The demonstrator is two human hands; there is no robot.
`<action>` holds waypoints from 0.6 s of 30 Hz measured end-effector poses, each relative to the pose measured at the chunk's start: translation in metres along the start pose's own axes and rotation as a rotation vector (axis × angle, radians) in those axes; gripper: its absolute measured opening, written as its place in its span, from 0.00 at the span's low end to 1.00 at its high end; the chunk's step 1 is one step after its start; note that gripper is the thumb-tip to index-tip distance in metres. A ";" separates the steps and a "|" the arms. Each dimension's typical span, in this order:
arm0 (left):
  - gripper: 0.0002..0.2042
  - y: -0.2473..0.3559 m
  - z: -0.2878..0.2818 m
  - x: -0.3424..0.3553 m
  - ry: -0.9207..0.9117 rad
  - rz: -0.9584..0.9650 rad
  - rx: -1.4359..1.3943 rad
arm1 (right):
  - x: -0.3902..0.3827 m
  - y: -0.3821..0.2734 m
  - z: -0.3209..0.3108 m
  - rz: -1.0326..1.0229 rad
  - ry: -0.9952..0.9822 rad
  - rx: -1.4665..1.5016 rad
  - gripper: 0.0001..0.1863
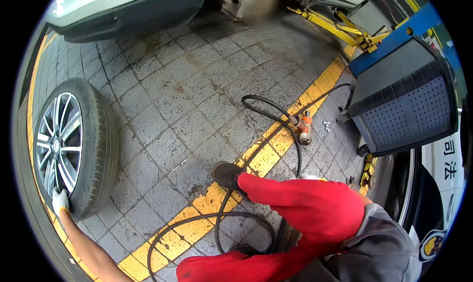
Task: The person uses an impact wrench to loosen and remove lug nuts from two car wheels. After removing the nuts, they take off the wheels and roll them away from the vehicle.
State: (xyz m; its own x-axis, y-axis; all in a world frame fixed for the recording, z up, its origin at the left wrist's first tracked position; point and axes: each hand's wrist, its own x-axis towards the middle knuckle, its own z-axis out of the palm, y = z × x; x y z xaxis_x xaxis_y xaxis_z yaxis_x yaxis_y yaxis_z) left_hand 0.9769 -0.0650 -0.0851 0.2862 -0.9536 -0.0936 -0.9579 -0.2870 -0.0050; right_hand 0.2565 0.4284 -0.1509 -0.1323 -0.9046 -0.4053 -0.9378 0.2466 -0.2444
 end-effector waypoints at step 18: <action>0.29 0.002 0.006 0.016 0.088 -0.098 0.141 | 0.134 -0.065 0.058 0.436 -0.189 -0.037 0.25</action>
State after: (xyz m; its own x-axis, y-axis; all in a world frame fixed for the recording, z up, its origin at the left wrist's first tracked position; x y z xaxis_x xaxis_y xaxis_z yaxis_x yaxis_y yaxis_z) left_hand 0.9798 -0.0801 -0.0928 0.3735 -0.9276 0.0015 -0.9170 -0.3695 -0.1501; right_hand 0.3185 0.3113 -0.2404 -0.4587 -0.6396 -0.6168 -0.8188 0.5739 0.0138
